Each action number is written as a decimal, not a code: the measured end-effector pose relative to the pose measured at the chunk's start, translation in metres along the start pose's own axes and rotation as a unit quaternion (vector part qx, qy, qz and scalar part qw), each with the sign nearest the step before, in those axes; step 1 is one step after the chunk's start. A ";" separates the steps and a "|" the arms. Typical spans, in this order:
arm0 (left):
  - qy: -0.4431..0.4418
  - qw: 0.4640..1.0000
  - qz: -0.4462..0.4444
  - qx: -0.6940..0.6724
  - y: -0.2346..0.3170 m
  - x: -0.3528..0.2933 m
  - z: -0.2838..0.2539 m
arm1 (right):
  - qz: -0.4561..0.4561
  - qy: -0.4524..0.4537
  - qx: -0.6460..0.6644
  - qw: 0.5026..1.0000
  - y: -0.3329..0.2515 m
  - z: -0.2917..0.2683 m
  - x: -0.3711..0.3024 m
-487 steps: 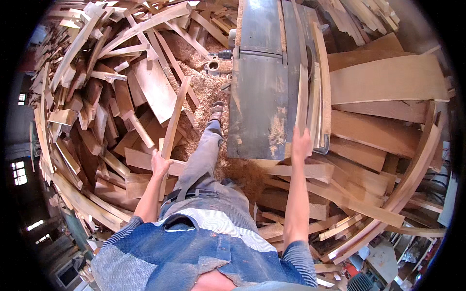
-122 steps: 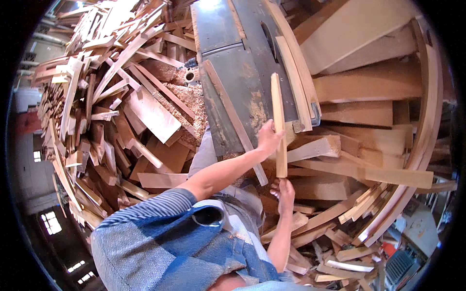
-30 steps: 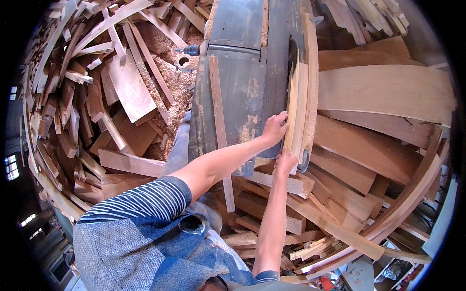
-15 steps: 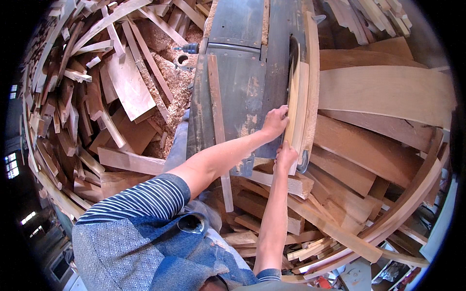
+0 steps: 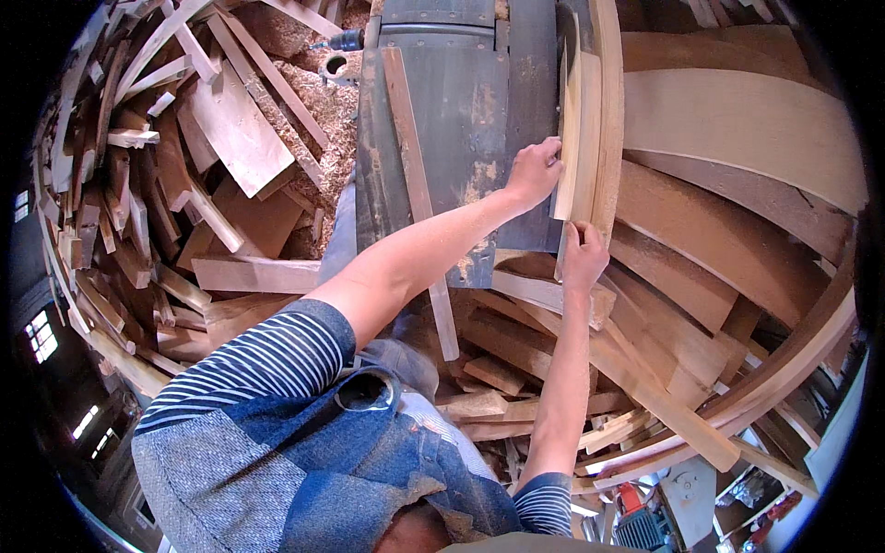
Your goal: The person uses a jointer machine to shave and smooth the edges of several wooden planks, picking them up from a pile and feeding them across the rotating blades while holding them against the fence.
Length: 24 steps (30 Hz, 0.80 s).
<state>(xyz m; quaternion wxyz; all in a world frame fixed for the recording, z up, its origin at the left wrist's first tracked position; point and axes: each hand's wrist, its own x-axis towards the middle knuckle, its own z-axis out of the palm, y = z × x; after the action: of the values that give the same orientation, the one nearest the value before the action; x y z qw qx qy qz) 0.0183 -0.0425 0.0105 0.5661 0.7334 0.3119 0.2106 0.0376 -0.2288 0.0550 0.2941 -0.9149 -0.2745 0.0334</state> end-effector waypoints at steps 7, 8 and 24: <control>-0.017 0.999 -0.029 0.004 0.010 -0.003 -0.004 | -0.026 0.012 -0.033 0.999 -0.001 0.005 0.000; -0.018 0.999 -0.030 0.010 0.011 -0.001 -0.006 | -0.029 0.021 -0.038 0.999 0.000 0.007 0.001; -0.038 0.998 -0.021 0.046 0.020 0.006 -0.012 | 0.028 0.065 0.000 0.997 -0.014 0.022 0.024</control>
<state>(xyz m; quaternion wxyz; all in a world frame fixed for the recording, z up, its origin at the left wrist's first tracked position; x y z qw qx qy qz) 0.0195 -0.0337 0.0330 0.5474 0.7594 0.3151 0.1559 0.0459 -0.1954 0.0475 0.3103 -0.9224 -0.2292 -0.0180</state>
